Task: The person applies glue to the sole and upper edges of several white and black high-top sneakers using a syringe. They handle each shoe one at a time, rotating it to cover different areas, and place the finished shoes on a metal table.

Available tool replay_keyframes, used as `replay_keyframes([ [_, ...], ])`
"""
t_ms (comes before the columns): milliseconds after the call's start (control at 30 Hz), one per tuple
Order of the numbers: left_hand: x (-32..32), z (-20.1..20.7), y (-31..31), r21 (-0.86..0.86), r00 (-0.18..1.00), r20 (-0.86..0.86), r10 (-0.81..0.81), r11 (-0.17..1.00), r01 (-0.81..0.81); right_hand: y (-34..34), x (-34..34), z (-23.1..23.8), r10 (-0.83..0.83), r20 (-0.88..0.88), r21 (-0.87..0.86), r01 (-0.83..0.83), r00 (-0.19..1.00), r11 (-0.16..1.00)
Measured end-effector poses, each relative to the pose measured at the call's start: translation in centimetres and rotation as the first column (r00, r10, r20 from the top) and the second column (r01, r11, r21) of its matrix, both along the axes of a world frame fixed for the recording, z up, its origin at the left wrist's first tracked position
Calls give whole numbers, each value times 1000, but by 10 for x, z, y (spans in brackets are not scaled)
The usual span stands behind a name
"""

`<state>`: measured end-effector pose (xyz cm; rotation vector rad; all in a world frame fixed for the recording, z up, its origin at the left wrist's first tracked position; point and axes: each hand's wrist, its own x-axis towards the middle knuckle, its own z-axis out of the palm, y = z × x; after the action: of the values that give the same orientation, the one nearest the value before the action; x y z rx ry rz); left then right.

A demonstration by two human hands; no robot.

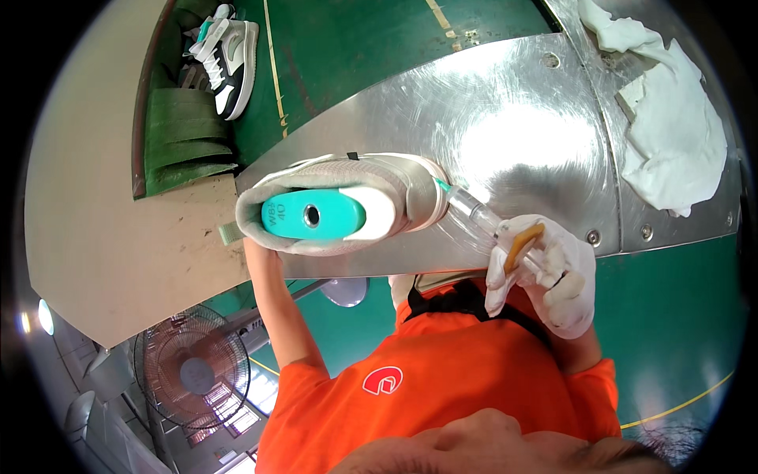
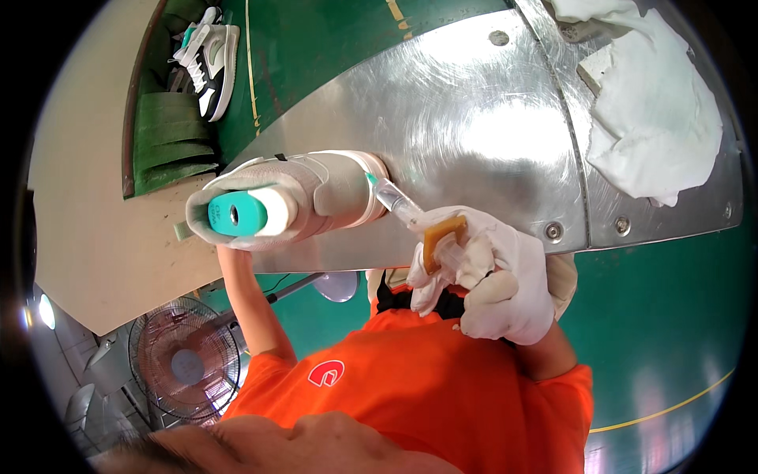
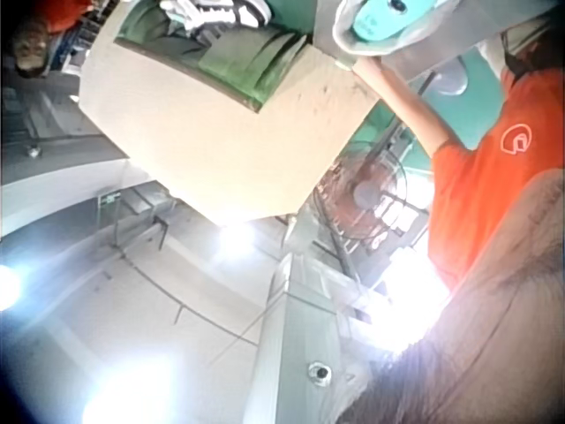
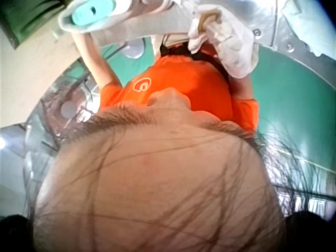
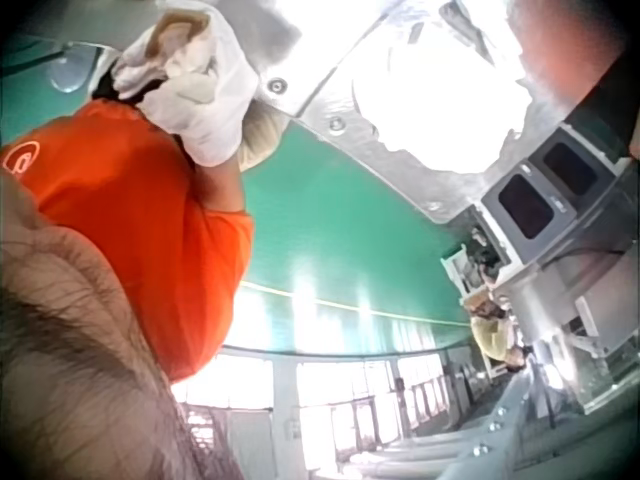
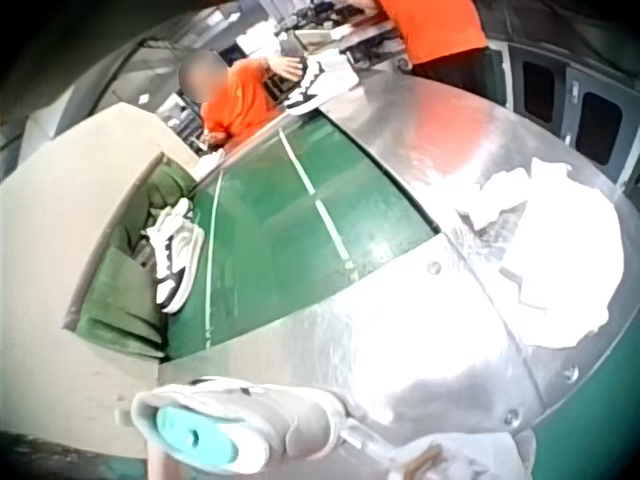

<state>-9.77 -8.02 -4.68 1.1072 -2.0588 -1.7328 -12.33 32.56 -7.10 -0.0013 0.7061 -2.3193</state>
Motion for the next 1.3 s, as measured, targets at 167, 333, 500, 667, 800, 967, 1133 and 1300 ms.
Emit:
replay_keyframes([
  [167, 74, 7, 17, -29, 989, 122, -80, 996, 84, -1, 5, 4, -15, -29, 55, 17, 999, 998],
  [333, 128, 12, 52, 221, 977, 104, -186, 962, 159, -13, 17, -1, -165, -282, 67, 191, 945, 979],
  [500, 171, 13, 89, 485, 951, 94, -294, 848, 215, -16, 25, 10, -127, -228, 153, 164, 965, 974],
  [667, 204, -7, 109, 649, 910, 152, -386, 733, 202, -16, 36, 16, -84, -170, 106, 103, 982, 989],
  [800, 181, 10, 146, 700, 911, 83, -403, 674, 235, -22, 51, 7, -55, -220, 126, 84, 974, 988],
  [967, 186, 0, 150, 747, 907, 15, -421, 608, 270, -30, 73, 10, -72, -254, 146, 111, 965, 983],
  [1133, 184, -1, 154, 684, 869, 4, -495, 635, 358, -33, 90, 7, -9, -312, 216, 81, 950, 973],
  [1300, 186, -1, 156, 652, 874, -40, -484, 650, 390, -40, 106, 6, -7, -309, 233, 83, 951, 969],
])
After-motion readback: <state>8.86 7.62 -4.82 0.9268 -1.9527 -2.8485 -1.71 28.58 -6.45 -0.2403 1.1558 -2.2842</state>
